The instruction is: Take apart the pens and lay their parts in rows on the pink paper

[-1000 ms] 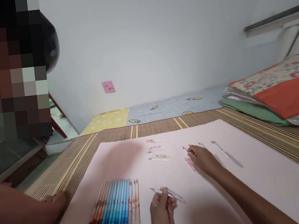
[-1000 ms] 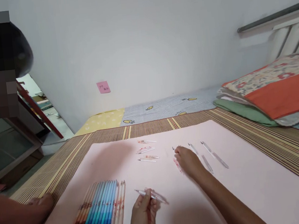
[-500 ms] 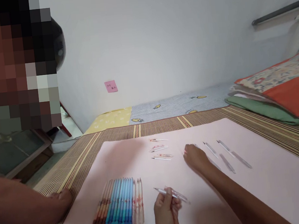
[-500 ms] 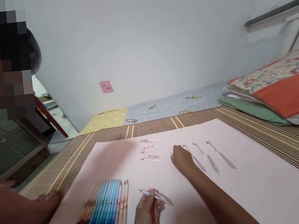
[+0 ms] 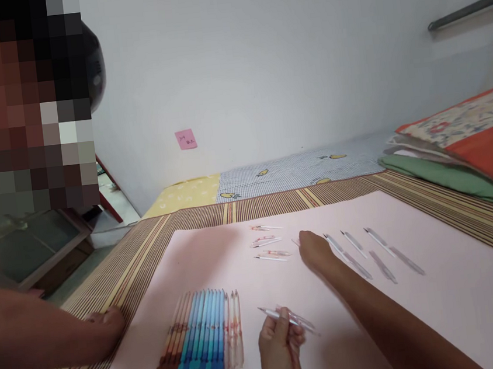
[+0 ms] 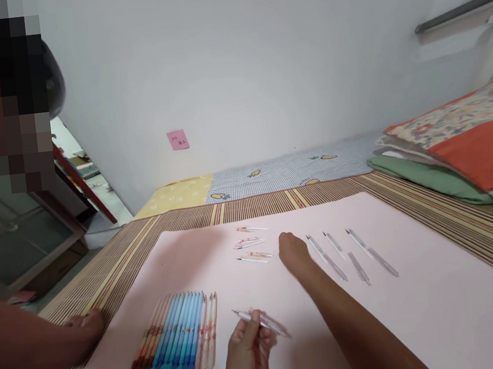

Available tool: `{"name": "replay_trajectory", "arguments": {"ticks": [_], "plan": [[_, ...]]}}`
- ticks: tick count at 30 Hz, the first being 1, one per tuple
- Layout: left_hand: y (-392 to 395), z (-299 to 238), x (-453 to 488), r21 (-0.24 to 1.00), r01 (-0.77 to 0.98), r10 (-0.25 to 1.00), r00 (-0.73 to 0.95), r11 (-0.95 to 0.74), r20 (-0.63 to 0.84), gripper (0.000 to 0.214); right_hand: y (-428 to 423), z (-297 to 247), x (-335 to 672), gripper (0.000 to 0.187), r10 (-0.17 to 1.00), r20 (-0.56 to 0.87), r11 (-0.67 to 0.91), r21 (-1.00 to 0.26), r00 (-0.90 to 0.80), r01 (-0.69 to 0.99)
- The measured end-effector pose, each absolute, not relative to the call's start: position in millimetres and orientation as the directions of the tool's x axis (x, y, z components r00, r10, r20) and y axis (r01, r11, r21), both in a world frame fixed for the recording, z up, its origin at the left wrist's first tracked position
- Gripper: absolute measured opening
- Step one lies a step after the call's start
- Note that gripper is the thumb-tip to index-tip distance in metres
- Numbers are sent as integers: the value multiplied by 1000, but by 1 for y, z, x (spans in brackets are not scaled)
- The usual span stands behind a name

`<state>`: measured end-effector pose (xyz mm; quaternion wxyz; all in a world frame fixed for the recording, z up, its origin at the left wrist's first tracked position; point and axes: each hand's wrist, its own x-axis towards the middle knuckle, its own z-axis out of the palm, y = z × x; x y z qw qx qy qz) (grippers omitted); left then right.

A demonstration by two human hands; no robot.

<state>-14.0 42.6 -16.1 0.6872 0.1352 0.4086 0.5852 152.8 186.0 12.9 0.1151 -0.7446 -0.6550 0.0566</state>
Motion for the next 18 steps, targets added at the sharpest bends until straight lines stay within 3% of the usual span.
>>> {"name": "replay_trajectory", "arguments": {"ticks": [8, 14, 18], "plan": [[42, -17, -16, 672, -694, 917, -43, 258, -396, 44, 168, 3, 90, 15, 961, 125, 268, -216, -246, 939], [42, -14, -18, 657, -710, 918, -36, 255, -396, 43, 177, -6, 86, 23, 962, 151, 251, -172, -227, 953], [41, -15, -17, 663, -700, 921, -18, 265, -388, 40, 178, -6, 91, 16, 966, 158, 231, -170, -205, 958]]}}
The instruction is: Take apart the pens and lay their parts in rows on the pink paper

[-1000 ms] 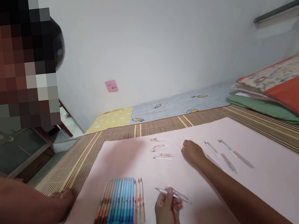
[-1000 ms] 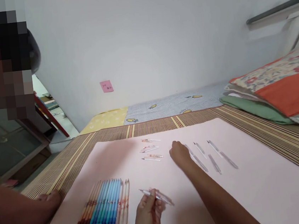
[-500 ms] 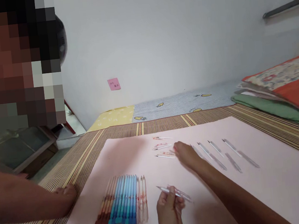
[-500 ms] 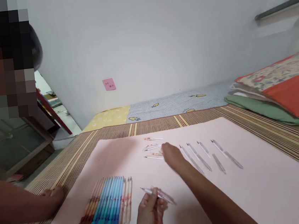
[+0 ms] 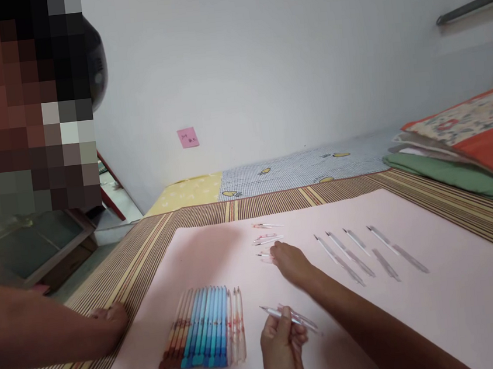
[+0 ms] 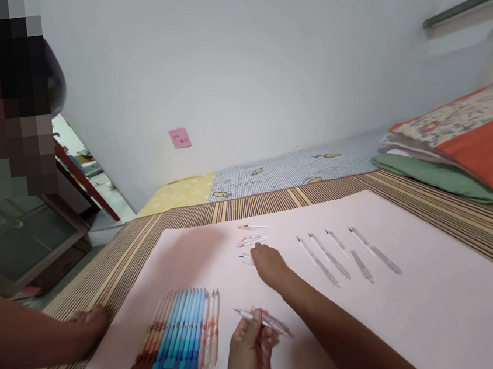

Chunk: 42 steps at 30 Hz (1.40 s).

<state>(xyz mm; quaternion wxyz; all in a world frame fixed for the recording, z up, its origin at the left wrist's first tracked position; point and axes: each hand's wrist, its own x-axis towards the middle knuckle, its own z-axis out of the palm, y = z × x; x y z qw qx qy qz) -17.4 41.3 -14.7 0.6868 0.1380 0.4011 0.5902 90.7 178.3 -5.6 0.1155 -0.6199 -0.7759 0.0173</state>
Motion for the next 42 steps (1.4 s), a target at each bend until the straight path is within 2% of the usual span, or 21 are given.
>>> {"name": "replay_trajectory", "arguments": {"ticks": [8, 16, 22, 25, 32, 42], "plan": [[41, -22, -13, 674, -695, 919, -48, 251, -392, 38, 160, -10, 109, 7, 967, 194, 202, -194, -165, 960], [39, -21, -9, 699, -662, 926, -21, 270, -378, 42, 140, -1, 121, 16, 953, 263, 212, -224, -151, 951], [37, -21, -9, 700, -655, 923, -10, 284, -384, 46, 115, 6, 201, 15, 970, 176, -125, -246, 171, 961], [36, -21, -9, 702, -652, 921, -12, 288, -389, 42, 112, 4, 219, 13, 964, 130, -200, -223, 232, 954], [37, -20, -7, 698, -664, 923, -30, 268, -383, 38, 132, -9, 207, 14, 969, 86, -217, -161, 232, 963], [39, -21, -7, 693, -659, 915, -18, 292, -403, 40, 151, -5, 206, 16, 978, 75, -181, -178, 197, 967]]}}
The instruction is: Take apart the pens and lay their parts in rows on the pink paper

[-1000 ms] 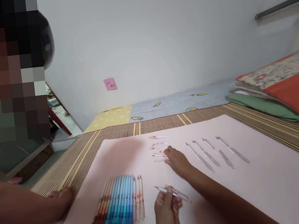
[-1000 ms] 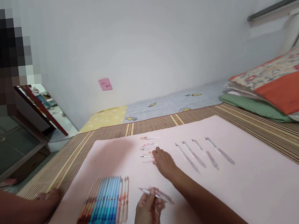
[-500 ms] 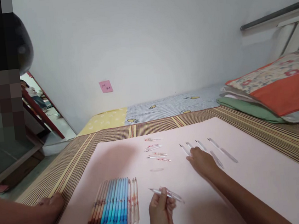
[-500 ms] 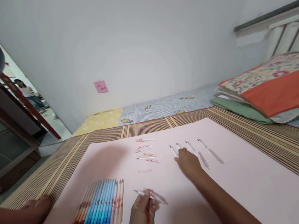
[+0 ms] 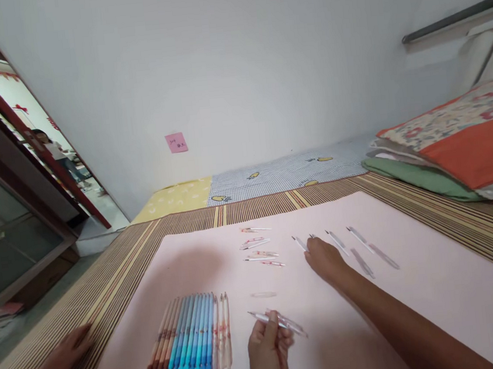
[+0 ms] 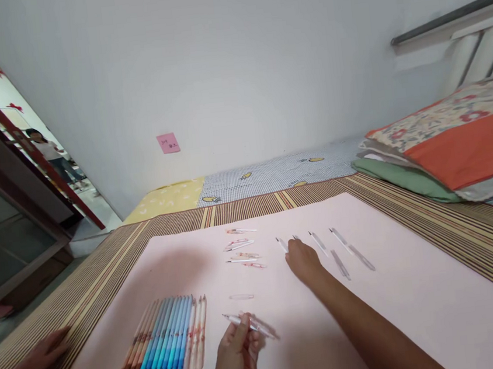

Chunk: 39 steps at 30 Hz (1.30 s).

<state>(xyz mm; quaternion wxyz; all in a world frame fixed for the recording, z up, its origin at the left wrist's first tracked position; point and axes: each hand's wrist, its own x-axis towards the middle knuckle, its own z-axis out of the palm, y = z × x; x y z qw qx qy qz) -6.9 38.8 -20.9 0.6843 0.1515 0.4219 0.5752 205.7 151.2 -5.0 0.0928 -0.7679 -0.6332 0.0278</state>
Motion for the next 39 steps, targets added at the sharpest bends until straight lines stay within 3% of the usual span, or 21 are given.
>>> {"name": "replay_trajectory", "arguments": {"ticks": [8, 13, 22, 39], "plan": [[38, -19, -7, 685, -672, 916, -23, 282, -400, 40, 168, -1, 190, 17, 999, 23, -34, -192, 39, 981], [39, -21, -7, 675, -679, 914, -13, 289, -405, 41, 189, 3, 196, 34, 990, -144, -23, -178, -3, 984], [48, -32, -8, 656, -689, 897, -19, 308, -441, 47, 203, 17, 204, 34, 919, -391, -16, -171, -52, 985], [50, -42, -8, 662, -686, 911, 6, 303, -411, 41, 209, 13, 214, 34, 914, -383, 71, -168, -131, 983]]}}
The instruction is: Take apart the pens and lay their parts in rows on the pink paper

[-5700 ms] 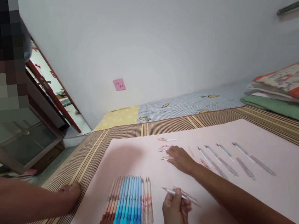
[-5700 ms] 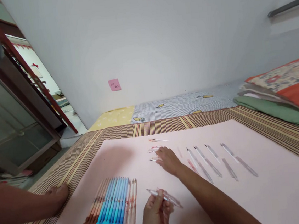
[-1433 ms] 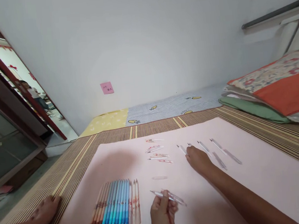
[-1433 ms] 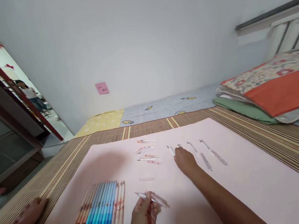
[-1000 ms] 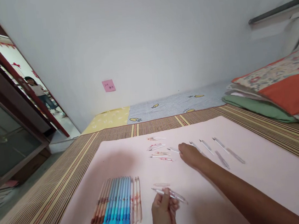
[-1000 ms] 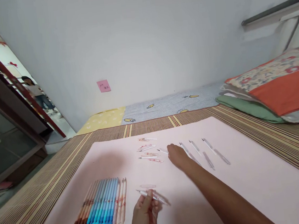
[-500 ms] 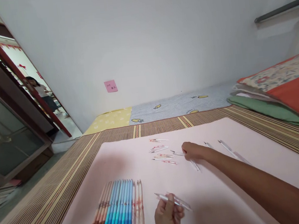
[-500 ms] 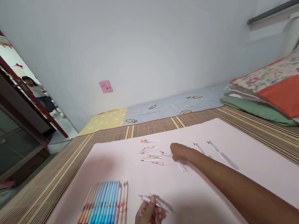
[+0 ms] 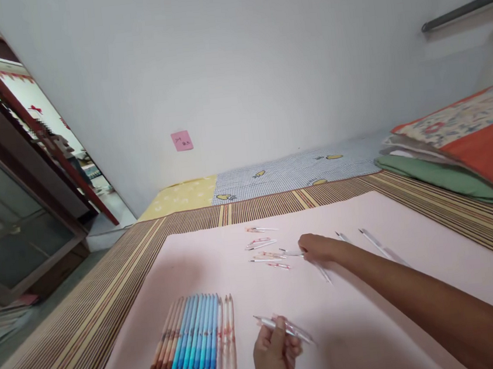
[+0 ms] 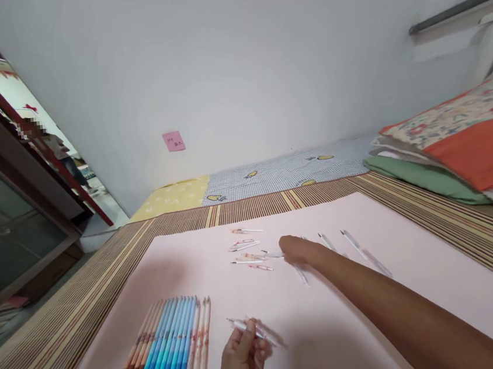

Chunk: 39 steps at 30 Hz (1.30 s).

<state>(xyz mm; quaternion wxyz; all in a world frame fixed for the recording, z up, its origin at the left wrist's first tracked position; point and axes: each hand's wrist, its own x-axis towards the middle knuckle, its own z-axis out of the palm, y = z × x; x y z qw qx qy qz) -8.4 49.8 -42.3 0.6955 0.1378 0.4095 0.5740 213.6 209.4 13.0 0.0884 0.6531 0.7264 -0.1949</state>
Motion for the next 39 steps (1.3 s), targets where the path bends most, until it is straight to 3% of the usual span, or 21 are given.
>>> {"name": "replay_trajectory", "arguments": {"ticks": [6, 15, 23, 35, 39], "plan": [[49, -39, -7, 665, -682, 907, -8, 303, -421, 39, 207, 12, 214, 29, 947, -266, 135, -182, -181, 974], [46, -38, -8, 690, -666, 916, -24, 283, -400, 39, 188, 5, 207, 3, 984, -58, 155, -213, -171, 965], [44, -41, -4, 706, -651, 916, -42, 277, -398, 48, 186, -1, 201, 16, 985, -31, 158, -211, -168, 965], [46, -44, 3, 708, -655, 915, -61, 265, -399, 49, 217, 7, 235, 7, 986, -31, 157, -201, -166, 967], [48, -46, 5, 713, -634, 905, -50, 299, -423, 55, 255, 16, 245, 28, 981, -45, 183, -128, -190, 975]]}}
